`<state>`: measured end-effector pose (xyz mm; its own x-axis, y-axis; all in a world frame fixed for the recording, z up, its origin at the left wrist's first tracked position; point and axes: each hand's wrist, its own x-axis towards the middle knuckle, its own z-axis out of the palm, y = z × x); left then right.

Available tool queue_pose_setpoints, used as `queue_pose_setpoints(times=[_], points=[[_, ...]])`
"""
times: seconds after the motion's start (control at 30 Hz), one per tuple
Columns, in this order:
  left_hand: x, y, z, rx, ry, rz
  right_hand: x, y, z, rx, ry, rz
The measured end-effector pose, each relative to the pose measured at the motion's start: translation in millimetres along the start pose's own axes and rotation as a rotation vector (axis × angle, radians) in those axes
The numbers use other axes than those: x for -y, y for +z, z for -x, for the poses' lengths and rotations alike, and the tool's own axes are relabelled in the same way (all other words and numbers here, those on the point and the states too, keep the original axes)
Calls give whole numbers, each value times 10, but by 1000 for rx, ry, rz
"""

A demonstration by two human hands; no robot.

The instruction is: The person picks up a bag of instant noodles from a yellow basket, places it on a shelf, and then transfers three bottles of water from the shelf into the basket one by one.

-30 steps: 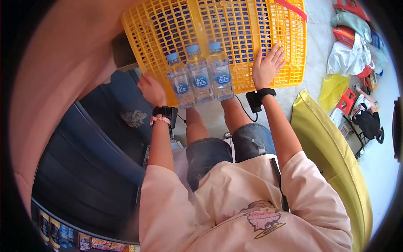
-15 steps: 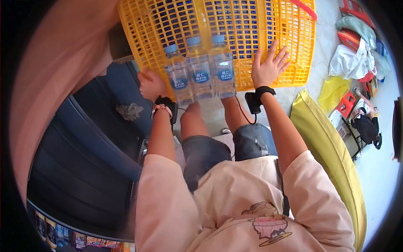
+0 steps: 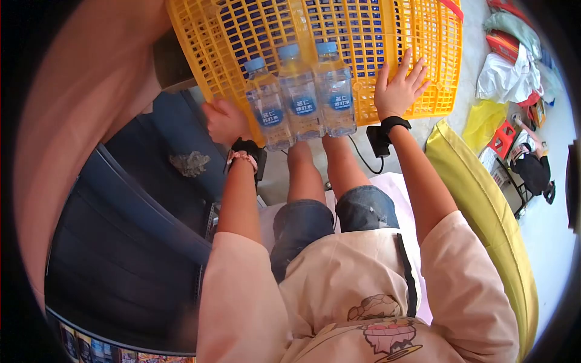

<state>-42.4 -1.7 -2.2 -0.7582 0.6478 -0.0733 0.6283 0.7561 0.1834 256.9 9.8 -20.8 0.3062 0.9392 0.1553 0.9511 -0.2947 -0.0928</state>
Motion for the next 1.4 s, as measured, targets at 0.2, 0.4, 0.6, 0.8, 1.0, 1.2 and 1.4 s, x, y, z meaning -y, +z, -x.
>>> queue_pose_setpoints(times=[0.2, 0.4, 0.6, 0.8, 1.0, 1.2, 1.4], points=[[3, -52, 23, 23, 15, -8, -25, 29, 12, -27, -9, -5], [23, -30, 24, 28, 26, -31, -47, 65, 29, -51, 5, 21], [-47, -86, 8, 51, 30, 35, -45, 68, 18, -63, -2, 34], [2, -40, -1, 57, -3, 13, -66, 102, 24, -84, -8, 39], [-30, -77, 0, 92, -27, 15, -68, 107, 23, -86, -4, 37], [-58, -85, 10, 92, -44, 7, -82, 121, 22, -95, -11, 32], [-61, -103, 19, 74, -8, 23, -62, 100, 14, -95, -13, 54]])
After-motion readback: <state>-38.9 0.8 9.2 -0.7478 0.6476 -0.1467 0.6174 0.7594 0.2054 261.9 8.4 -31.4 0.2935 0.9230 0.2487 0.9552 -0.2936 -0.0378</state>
